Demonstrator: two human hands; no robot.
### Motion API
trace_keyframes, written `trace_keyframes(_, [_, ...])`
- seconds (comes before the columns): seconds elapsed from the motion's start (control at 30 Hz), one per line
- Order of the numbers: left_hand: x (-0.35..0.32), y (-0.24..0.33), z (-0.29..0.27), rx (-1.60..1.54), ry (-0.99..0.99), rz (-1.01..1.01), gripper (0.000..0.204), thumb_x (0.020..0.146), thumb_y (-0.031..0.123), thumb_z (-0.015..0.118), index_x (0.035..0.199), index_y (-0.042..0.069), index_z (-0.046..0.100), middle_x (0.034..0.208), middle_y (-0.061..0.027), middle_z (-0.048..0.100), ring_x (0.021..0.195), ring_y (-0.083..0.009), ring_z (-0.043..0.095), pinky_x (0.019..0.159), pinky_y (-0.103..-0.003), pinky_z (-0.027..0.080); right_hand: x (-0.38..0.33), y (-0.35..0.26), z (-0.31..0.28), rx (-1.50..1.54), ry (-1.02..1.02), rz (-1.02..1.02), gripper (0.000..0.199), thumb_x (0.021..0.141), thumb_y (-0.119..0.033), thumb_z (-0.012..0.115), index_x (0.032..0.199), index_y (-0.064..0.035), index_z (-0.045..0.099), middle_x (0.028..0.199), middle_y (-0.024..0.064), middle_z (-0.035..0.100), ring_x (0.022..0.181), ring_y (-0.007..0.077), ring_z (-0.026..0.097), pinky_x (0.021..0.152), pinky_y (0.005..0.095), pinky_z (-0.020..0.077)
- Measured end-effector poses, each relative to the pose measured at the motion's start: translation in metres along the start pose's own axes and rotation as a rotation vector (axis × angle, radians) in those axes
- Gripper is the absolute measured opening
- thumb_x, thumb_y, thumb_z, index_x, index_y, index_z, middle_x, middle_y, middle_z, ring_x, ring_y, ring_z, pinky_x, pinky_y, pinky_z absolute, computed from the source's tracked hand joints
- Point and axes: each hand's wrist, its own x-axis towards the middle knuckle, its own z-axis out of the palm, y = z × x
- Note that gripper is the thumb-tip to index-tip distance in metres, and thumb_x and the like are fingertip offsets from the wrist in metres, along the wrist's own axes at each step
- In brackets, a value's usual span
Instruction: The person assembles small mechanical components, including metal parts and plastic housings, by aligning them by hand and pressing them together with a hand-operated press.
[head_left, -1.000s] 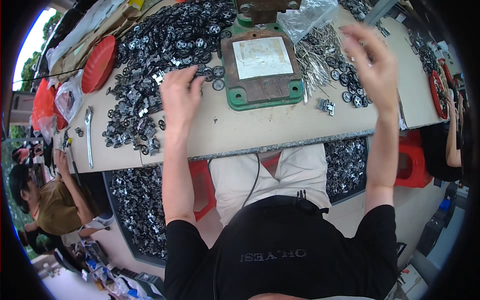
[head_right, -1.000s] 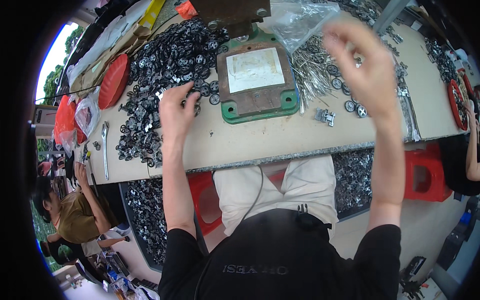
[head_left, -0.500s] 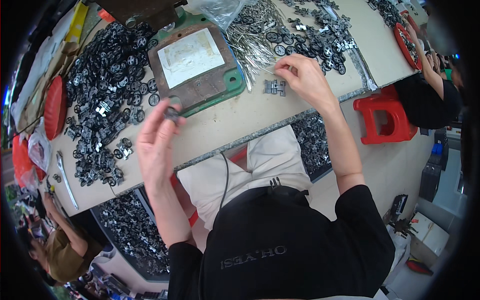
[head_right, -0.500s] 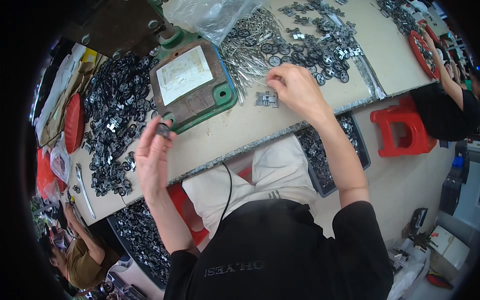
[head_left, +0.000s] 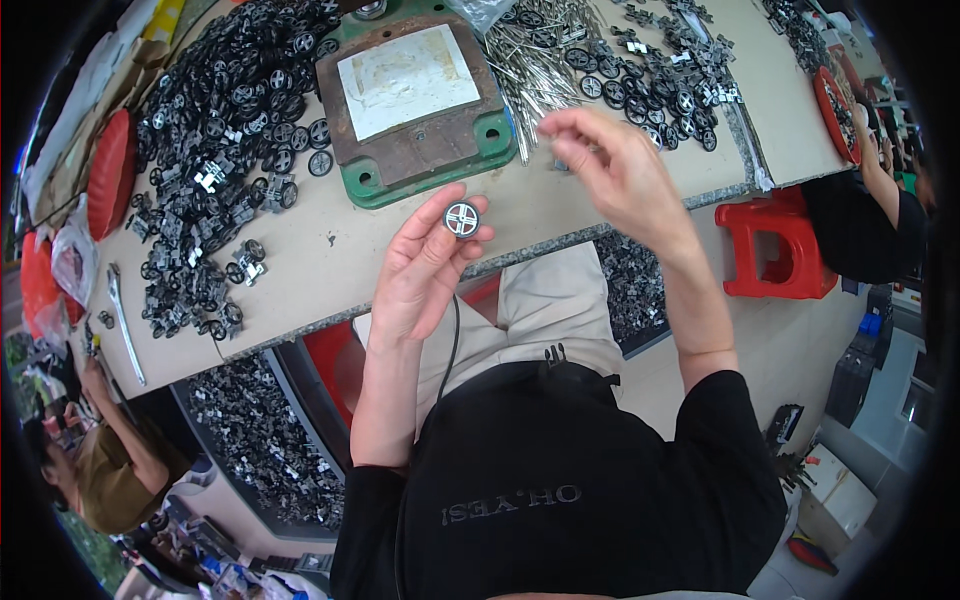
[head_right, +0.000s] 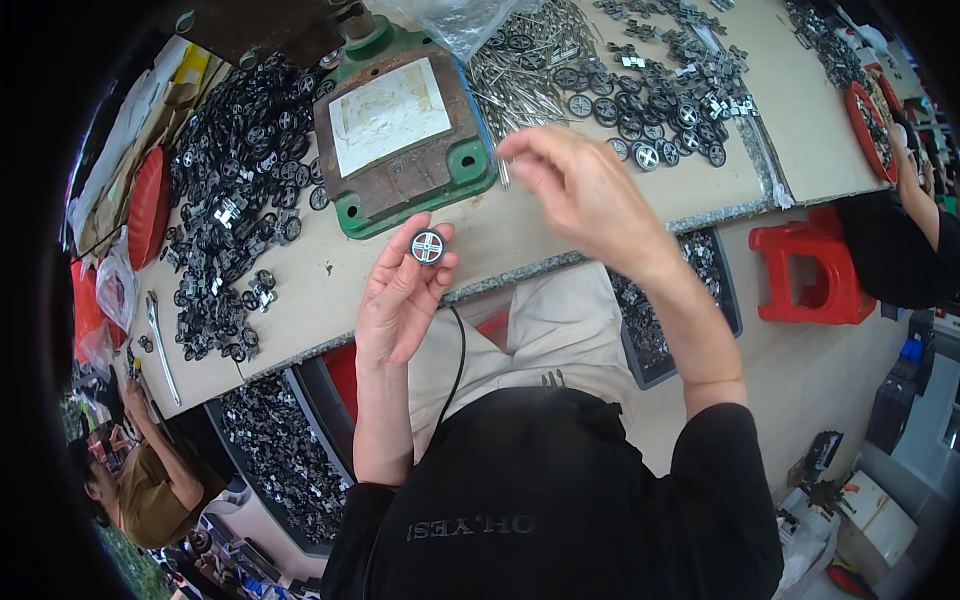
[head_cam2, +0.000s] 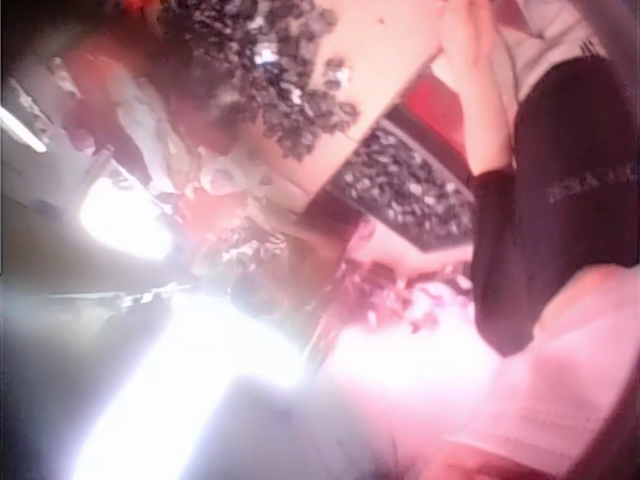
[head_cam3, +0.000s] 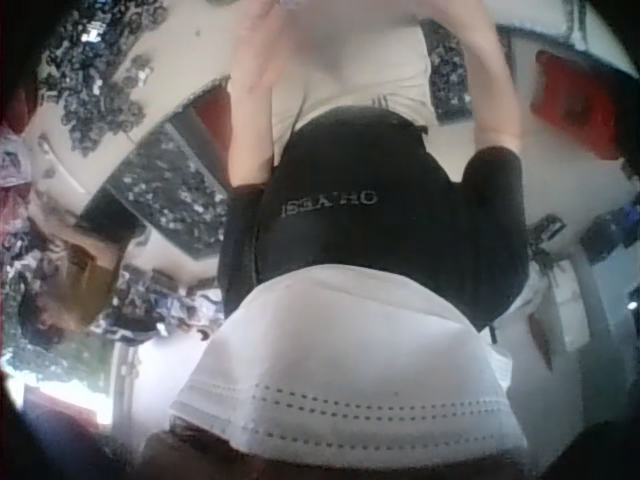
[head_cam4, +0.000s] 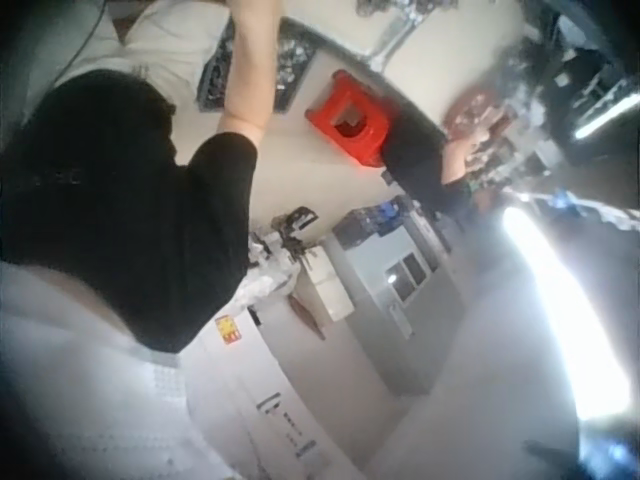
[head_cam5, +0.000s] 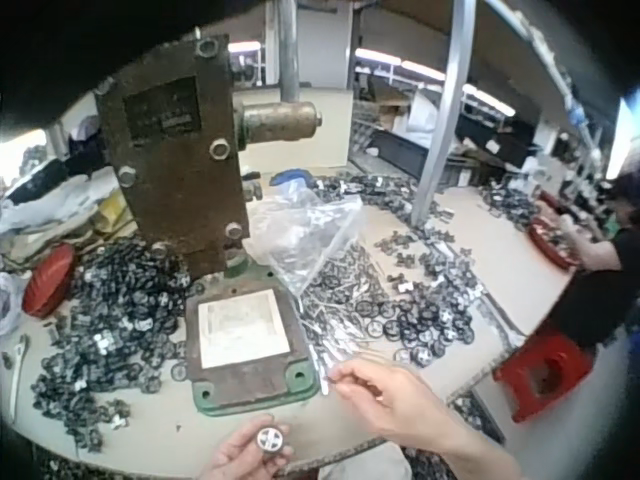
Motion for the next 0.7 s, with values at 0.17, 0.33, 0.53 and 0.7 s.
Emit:
trace_keyframes(0.17, [0.003, -0.006, 0.000, -0.048, -0.061, -0.008, 0.039, 0.089, 0.008, 0.052, 0.126, 0.000, 0.043, 0.115, -0.0152, 0.054, 0.098, -0.0198, 0.057, 0.082, -0.027, 0.048, -0.023, -0.017, 0.031, 0.974, -0.124, 0.291, 0.012, 0.085, -0.003, 0.057, 0.096, 0.0009, 0.054, 0.082, 0.0034, 0.061, 0.069, 0.0050, 0.056, 0.060, 0.0181, 0.0458])
trace_keyframes(0.33, [0.001, -0.008, 0.000, -0.031, -0.064, -0.021, 0.038, 0.089, 0.009, 0.052, 0.125, -0.002, 0.044, 0.110, -0.0133, 0.057, 0.096, -0.0184, 0.058, 0.084, -0.028, 0.048, -0.028, -0.011, 0.048, 0.968, -0.080, 0.228, 0.012, 0.084, 0.000, 0.057, 0.095, 0.0016, 0.054, 0.084, 0.0050, 0.061, 0.068, 0.0053, 0.056, 0.060, 0.0172, 0.0467])
trace_keyframes(0.53, [0.001, -0.012, 0.004, -0.016, -0.024, 0.002, 0.038, 0.088, 0.009, 0.054, 0.123, -0.003, 0.046, 0.108, -0.0117, 0.059, 0.094, -0.0172, 0.059, 0.085, -0.029, 0.048, -0.034, -0.012, 0.053, 0.864, 0.003, 0.187, 0.010, 0.083, 0.002, 0.056, 0.093, 0.0031, 0.055, 0.080, 0.0047, 0.062, 0.069, 0.0070, 0.061, 0.058, 0.0189, 0.0479])
trace_keyframes(0.7, [0.001, -0.017, 0.010, 0.115, 0.020, 0.095, 0.037, 0.087, 0.008, 0.056, 0.121, -0.004, 0.048, 0.107, -0.0116, 0.059, 0.094, -0.0169, 0.058, 0.085, -0.029, 0.048, -0.039, -0.009, 0.057, 0.510, 0.126, -0.088, 0.010, 0.079, 0.005, 0.059, 0.088, 0.0029, 0.060, 0.080, 0.0087, 0.065, 0.068, 0.0112, 0.064, 0.054, 0.0212, 0.0496])
